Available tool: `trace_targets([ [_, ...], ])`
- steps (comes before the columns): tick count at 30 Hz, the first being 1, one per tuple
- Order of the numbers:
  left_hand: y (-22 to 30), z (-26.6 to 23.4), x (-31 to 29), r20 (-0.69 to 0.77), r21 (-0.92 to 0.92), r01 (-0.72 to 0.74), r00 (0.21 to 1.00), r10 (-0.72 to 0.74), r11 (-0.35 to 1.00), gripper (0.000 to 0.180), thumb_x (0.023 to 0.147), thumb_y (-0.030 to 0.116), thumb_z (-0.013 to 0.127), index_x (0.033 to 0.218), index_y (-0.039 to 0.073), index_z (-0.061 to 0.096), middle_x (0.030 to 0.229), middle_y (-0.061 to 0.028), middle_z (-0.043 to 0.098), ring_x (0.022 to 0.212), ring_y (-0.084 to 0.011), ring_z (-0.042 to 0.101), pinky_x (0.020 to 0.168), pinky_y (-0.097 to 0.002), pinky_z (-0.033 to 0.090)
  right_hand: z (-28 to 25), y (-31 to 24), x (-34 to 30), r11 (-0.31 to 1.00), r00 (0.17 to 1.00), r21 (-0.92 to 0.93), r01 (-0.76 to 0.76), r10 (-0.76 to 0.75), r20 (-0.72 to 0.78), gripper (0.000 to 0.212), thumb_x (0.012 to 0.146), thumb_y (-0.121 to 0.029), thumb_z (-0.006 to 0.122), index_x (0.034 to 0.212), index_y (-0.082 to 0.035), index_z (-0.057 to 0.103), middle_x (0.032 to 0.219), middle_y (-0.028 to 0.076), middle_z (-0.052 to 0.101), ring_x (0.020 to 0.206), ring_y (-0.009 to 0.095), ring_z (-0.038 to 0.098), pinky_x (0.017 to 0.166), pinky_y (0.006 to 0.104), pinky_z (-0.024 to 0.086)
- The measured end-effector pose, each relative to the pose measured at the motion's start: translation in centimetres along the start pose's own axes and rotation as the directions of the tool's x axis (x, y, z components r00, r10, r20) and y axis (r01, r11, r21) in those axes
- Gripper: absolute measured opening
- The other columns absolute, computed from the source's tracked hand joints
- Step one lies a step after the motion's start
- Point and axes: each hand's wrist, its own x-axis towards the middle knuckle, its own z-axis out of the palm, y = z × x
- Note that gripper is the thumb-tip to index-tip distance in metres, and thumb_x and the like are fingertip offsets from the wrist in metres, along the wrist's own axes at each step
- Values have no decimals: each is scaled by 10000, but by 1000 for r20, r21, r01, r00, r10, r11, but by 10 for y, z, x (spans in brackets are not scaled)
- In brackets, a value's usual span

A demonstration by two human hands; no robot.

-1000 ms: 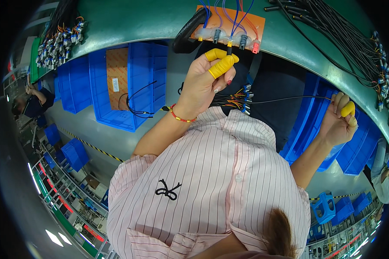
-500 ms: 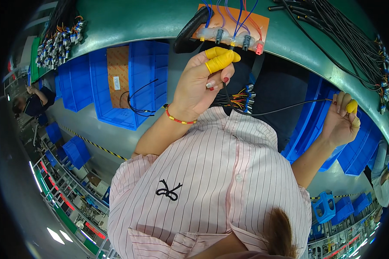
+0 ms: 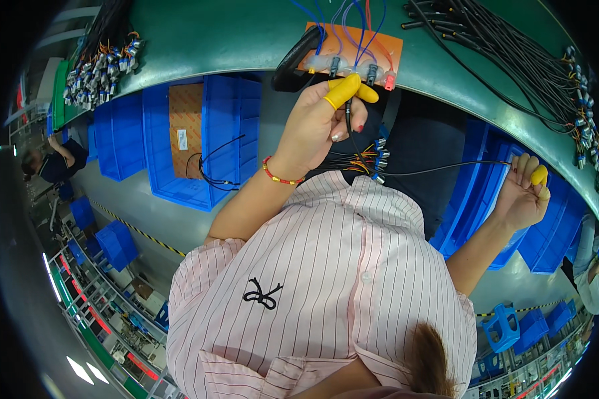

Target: The person is testing electrical cables using a testing machine/fixture at an assembly line.

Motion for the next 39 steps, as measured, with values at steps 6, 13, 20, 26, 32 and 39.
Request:
trace_targets([
  [6, -11, 8, -2, -57, -4, -107, 993, 107, 994, 287, 1023, 221, 403, 959, -5, 569, 576, -8, 473, 434, -28, 323, 430, -170, 254, -1, -3, -1, 999, 1000, 30, 20, -21, 21, 239, 768, -211, 509, 640, -98, 342, 642, 37, 315, 651, 152, 274, 666, 316, 241],
  [13, -15, 23, -28, -104, 181, -5, 994, 24, 984, 258, 1005, 213, 445, 879, 22, 564, 598, -2, 491, 428, -44, 368, 411, -194, 266, -9, -26, -7, 998, 998, -25, 62, -63, -20, 206, 755, -193, 503, 662, -88, 352, 642, 34, 313, 659, 151, 272, 655, 311, 239],
  [20, -8, 23, -26, 97, 191, -79, 993, 62, 978, 302, 999, 232, 463, 1065, -41, 573, 667, -74, 572, 454, -84, 459, 441, -184, 368, -42, -66, 8, 996, 997, 43, 73, -72, -11, 192, 674, -145, 553, 676, -80, 373, 667, 35, 306, 699, 165, 276, 707, 325, 249],
  [26, 31, 84, 31, 186, 50, -400, 904, 385, 915, 422, 981, 161, 481, 1347, -38, 420, 1159, -188, 591, 907, -215, 647, 771, -275, 522, -82, -127, 63, 957, 979, 213, 195, -204, 19, 219, 527, -65, 501, 717, -53, 394, 657, 69, 290, 693, 195, 277, 732, 353, 259],
  [32, 23, 69, 31, 308, 279, -420, 891, 333, 864, 535, 955, 161, 534, 1414, -9, 317, 1381, -175, 427, 1194, -288, 495, 1001, -363, 398, -100, -138, 113, 965, 979, 172, 197, -204, 20, 304, 469, -87, 493, 749, -10, 402, 661, 108, 306, 691, 214, 299, 754, 379, 276],
  [39, -10, 23, -14, 182, 667, -73, 981, -66, 742, 290, 920, 103, 582, 1184, -15, 595, 1057, -103, 655, 990, -201, 627, 885, -311, 485, -127, -121, 162, 985, 985, 30, 172, -172, 13, 378, 496, -110, 492, 809, 102, 477, 696, 147, 340, 697, 229, 339, 779, 398, 306],
])
